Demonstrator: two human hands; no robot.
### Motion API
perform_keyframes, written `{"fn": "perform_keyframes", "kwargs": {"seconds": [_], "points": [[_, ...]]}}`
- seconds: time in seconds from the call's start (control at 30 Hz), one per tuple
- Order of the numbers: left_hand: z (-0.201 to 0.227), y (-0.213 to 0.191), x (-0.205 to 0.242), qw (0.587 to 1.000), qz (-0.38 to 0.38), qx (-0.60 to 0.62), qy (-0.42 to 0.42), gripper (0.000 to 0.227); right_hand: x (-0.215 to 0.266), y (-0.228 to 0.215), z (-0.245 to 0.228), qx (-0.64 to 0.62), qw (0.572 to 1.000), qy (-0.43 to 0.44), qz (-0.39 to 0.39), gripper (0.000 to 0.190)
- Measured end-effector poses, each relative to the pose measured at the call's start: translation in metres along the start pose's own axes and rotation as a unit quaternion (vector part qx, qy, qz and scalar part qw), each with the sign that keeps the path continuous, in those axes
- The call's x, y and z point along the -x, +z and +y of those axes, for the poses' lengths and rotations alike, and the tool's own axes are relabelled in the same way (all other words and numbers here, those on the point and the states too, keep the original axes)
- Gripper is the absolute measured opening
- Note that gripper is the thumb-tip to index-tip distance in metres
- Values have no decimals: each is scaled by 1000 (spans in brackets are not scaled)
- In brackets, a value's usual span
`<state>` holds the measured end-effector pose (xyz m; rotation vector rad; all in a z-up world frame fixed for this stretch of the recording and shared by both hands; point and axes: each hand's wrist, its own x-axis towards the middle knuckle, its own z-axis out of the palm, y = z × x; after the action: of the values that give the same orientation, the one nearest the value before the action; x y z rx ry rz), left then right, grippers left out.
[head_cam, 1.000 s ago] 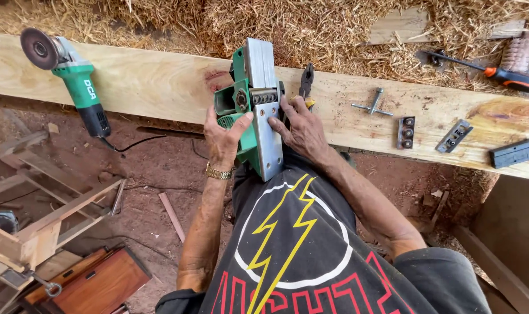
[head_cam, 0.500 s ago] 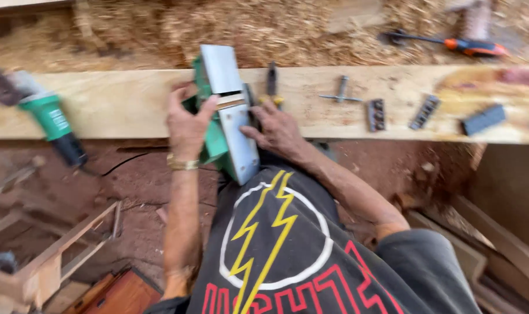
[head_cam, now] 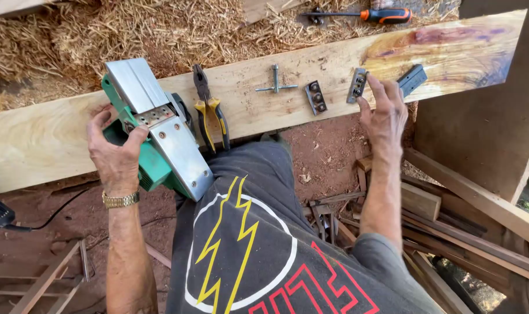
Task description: The person assembles a handheld power tool by attaching metal guide plates and a black plastic component to the body. They align the parts, insert screws, and tighten them by hand. The person handles the tool, guide plates, screws, and a black plastic piece.
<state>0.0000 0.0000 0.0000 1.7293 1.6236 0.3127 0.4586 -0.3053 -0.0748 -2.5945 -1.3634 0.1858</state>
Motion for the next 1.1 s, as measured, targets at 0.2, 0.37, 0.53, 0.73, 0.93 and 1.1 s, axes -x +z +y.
{"fn": "perform_keyframes", "kwargs": {"seconds": [0.2,0.37,0.53,0.73,0.93,1.1], "points": [[7,1,0,999,19,-12,25,72,-21,-10,12,55,987,-101,-110,58],[-3,-4,1,998,12,-29,57,69,-27,4,36,7,985,-123,-124,55],[-5,-2,1,995,-10,-42,86,61,-38,2,40,4,983,-135,-122,50],[7,4,2,996,-18,-18,89,63,-53,-16,48,113,951,-217,-190,54],[4,-7,3,995,34,-26,87,64,-70,65,102,53,938,-287,-188,51],[6,1,6,994,44,-18,97,61,-62,66,109,-3,951,-216,-222,53]]}}
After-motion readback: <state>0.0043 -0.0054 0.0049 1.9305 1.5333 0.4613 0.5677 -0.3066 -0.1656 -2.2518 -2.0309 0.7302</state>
